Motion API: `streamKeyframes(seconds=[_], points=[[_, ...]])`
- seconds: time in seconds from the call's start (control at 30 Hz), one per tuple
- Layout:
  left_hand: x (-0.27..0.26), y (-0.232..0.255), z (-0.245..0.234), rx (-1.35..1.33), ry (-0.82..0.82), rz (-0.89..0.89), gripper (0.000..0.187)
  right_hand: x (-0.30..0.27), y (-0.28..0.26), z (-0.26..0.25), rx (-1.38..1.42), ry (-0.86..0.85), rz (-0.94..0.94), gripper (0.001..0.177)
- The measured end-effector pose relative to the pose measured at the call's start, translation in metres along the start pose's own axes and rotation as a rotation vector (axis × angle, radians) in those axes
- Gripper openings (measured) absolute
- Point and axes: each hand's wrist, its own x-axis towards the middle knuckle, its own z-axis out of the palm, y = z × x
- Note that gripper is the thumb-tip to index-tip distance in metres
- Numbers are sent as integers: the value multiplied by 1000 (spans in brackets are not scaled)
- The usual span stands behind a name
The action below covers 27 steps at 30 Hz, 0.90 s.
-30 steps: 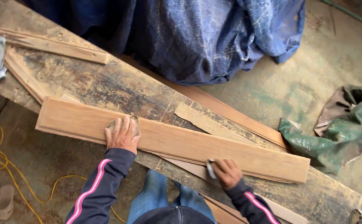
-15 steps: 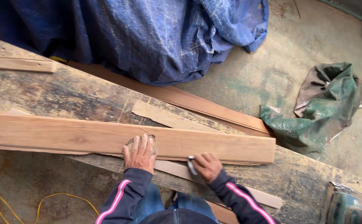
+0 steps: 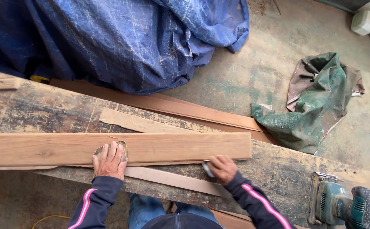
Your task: Manually sanding a wooden plank using sandpaper to smooth the surface.
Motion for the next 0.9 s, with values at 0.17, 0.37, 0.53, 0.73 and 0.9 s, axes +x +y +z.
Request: streamKeyframes(seconds=[0.17,0.37,0.53,0.73,0.9], points=[[4,5,-4,5,-4,-2,61,-157,97,-36,-286,-81,313,26],[3,8,-2,75,-93,-49,75,-61,47,-55,-227,253,591,36],[4,2,-18,52,-132,3,78,58,-64,47,-114,459,666,23],[5,-56,-44,15,-215,91,76,149,-152,70,330,213,168,60],[9,-192,-57,218,-200,-153,75,72,-65,53,126,348,608,72]])
